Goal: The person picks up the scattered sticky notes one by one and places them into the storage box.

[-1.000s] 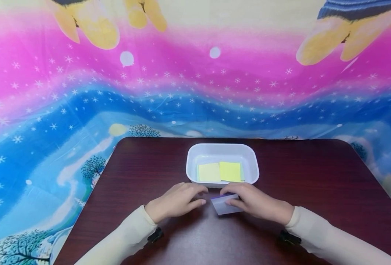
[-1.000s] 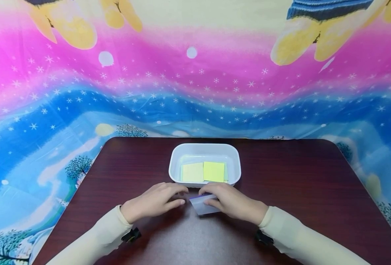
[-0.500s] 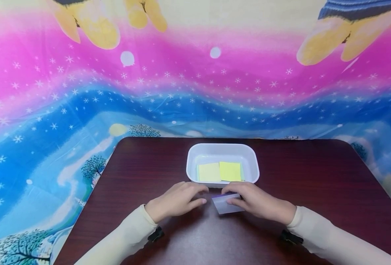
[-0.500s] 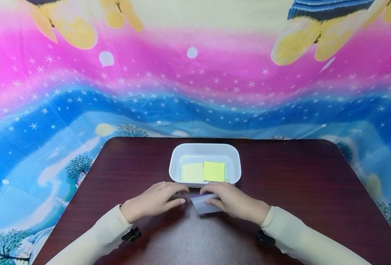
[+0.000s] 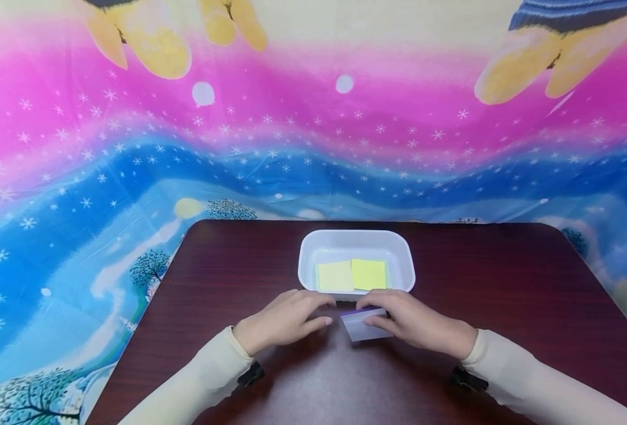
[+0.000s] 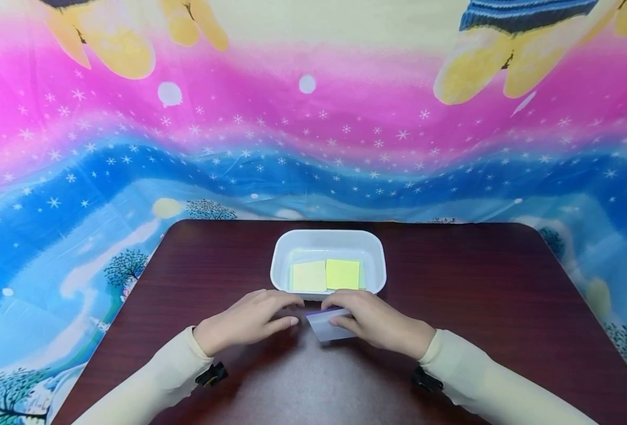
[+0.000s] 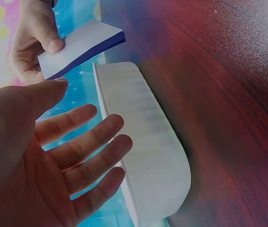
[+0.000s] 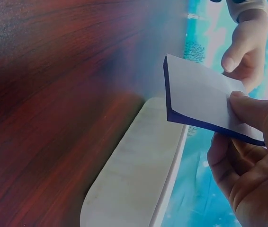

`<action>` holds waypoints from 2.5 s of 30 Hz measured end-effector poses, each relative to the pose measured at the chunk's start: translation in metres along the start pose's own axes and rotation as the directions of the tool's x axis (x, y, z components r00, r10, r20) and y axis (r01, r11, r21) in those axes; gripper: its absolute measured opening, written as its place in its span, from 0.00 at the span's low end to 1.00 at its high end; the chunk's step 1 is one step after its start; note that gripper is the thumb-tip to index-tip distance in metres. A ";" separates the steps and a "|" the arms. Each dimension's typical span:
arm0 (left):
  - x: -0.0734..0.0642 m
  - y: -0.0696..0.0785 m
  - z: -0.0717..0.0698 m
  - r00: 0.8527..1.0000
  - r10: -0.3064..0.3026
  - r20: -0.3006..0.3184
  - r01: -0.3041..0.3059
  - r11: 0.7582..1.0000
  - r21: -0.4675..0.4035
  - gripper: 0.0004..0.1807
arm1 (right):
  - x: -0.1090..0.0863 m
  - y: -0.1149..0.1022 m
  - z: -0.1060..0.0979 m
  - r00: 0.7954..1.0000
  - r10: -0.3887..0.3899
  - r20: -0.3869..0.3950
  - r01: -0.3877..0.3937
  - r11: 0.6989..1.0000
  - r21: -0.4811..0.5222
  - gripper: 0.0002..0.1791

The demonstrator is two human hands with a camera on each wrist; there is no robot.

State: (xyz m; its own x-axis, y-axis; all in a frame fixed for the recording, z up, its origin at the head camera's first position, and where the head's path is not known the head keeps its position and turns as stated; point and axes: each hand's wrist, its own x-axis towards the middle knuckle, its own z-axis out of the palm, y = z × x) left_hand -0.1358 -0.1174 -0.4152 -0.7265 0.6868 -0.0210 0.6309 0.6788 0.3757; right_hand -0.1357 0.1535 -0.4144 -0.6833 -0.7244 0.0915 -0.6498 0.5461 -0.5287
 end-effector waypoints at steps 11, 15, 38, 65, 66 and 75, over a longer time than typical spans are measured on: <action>0.002 0.001 -0.003 1.000 -0.009 0.018 0.009 1.000 -0.001 0.18 | -0.003 0.001 -0.005 1.000 0.009 -0.012 -0.009 1.000 0.005 0.12; 0.004 0.002 -0.004 1.000 -0.011 0.013 0.011 1.000 0.005 0.18 | -0.004 0.001 -0.007 0.999 -0.004 -0.031 0.004 1.000 0.001 0.11; 0.012 0.002 -0.014 0.997 0.040 -0.068 -0.038 0.999 0.034 0.17 | -0.006 0.005 -0.019 0.993 -0.042 -0.111 0.042 0.999 -0.003 0.12; 0.029 0.006 -0.021 0.997 0.010 -0.074 -0.006 0.999 0.045 0.18 | -0.006 0.020 -0.035 0.987 0.037 -0.159 -0.030 0.999 0.043 0.15; 0.029 0.006 -0.021 0.997 0.009 -0.075 -0.006 0.999 0.043 0.18 | -0.006 0.020 -0.035 0.986 0.044 -0.158 -0.037 0.998 0.047 0.15; 0.034 0.005 -0.021 0.996 0.005 -0.087 -0.002 0.999 0.042 0.18 | -0.004 0.023 -0.038 0.981 0.065 -0.181 -0.054 0.996 0.065 0.16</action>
State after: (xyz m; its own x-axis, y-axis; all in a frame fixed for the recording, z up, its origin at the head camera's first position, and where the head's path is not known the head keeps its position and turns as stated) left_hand -0.1626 -0.0962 -0.3944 -0.7441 0.6652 0.0618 0.6429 0.6879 0.3368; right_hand -0.1608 0.1856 -0.3947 -0.7729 -0.5992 0.2085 -0.5891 0.5557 -0.5866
